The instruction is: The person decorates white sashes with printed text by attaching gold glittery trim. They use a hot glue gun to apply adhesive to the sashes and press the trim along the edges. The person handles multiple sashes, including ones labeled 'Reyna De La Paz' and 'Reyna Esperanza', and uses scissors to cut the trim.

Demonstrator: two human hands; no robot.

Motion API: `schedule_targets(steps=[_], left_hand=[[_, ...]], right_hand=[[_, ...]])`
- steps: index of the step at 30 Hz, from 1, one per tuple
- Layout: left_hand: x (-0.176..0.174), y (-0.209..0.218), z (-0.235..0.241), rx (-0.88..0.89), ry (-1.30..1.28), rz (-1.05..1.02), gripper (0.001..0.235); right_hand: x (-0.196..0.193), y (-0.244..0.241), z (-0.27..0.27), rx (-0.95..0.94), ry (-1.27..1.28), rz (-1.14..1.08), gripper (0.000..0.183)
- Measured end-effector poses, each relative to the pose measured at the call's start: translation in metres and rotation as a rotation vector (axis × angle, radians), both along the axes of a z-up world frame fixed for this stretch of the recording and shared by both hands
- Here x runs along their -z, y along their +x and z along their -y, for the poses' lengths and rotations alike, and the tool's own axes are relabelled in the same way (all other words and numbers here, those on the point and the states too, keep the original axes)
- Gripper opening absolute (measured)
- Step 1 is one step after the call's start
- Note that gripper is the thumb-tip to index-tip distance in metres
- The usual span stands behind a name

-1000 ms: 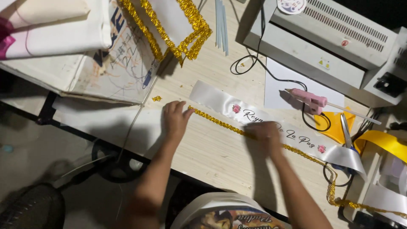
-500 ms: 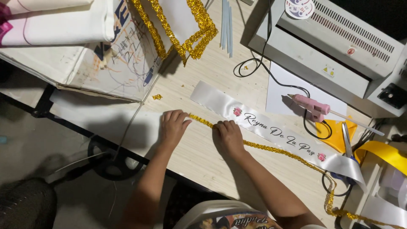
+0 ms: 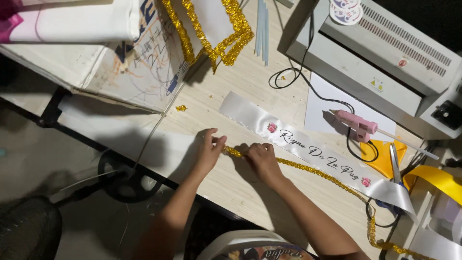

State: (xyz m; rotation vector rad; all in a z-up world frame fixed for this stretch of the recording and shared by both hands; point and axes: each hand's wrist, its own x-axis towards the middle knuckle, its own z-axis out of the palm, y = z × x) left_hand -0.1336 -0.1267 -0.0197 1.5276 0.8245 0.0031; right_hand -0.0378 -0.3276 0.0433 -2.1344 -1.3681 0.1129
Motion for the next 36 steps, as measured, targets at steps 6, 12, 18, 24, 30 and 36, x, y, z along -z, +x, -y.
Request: schedule_targets(steps=[6,12,18,24,30,36], left_hand=[[-0.009,0.006,-0.001,-0.273,-0.67,0.153,0.049],[-0.024,0.015,-0.011,-0.42,-0.701,0.275,0.055],[0.018,0.024,-0.026,-0.35,-0.741,0.378,0.038],[0.046,0.04,-0.043,-0.214,-0.215,0.236,0.015],[0.025,0.061,-0.048,-0.117,0.193,0.272,0.014],[0.006,0.069,-0.045,-0.062,0.415,0.297,0.014]], right_hand=[[-0.003,0.01,0.002,0.001,-0.02,-0.266,0.011],[-0.007,0.018,0.0,0.163,-0.068,-0.551,0.013],[0.005,0.028,-0.005,0.281,-0.006,-0.458,0.013],[0.001,0.038,-0.016,0.408,0.031,-0.419,0.015],[0.022,0.044,-0.021,0.525,0.002,-0.418,0.015],[0.022,0.049,-0.026,0.536,-0.01,-0.456,0.015]])
